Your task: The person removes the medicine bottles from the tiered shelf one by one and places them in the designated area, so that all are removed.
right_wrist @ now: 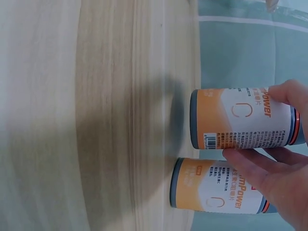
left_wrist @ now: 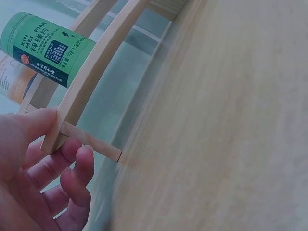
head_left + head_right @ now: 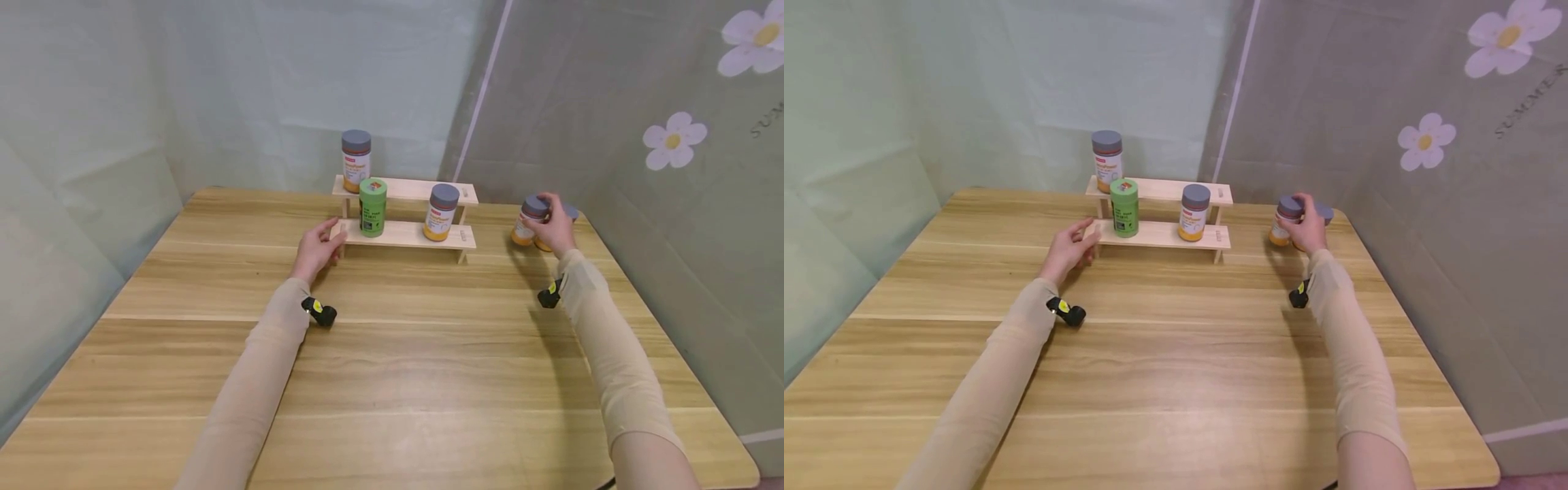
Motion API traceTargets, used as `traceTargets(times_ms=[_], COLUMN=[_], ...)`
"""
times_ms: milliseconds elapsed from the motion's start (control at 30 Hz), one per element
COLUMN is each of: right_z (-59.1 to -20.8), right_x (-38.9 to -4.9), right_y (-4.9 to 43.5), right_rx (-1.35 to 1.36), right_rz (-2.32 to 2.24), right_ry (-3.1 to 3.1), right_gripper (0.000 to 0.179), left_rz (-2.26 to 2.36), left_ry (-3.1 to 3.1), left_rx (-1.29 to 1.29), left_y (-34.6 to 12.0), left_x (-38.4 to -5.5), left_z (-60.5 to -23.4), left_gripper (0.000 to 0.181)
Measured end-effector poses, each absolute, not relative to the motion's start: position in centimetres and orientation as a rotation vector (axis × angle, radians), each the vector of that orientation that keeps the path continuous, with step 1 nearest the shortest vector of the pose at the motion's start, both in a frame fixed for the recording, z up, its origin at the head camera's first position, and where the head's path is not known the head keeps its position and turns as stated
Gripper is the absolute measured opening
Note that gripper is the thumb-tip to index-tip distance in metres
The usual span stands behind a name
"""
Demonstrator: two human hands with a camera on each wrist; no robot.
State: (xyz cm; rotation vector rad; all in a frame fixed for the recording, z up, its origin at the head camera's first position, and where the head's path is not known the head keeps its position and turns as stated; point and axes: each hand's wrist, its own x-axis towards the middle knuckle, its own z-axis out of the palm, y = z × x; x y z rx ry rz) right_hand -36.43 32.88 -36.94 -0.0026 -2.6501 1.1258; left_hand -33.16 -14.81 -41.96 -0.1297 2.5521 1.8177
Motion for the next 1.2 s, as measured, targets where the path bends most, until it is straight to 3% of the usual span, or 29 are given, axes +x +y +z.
traceTargets(times_ms=[467, 1200], right_z=[-37.7, -35.2], right_x=[-36.7, -36.4], right_y=[33.7, 32.6], right_rx=[0.032, 0.099], right_rz=[1.126, 0.857], right_ry=[-2.778, -2.833], right_gripper=[0.071, 0.061], left_rz=[1.816, 1.840], left_ry=[2.536, 2.537], left_rx=[-0.134, -0.126], left_y=[-14.7, -14.8], left_x=[-33.2, -33.0], left_z=[-42.0, -42.0], left_gripper=[0.059, 0.058])
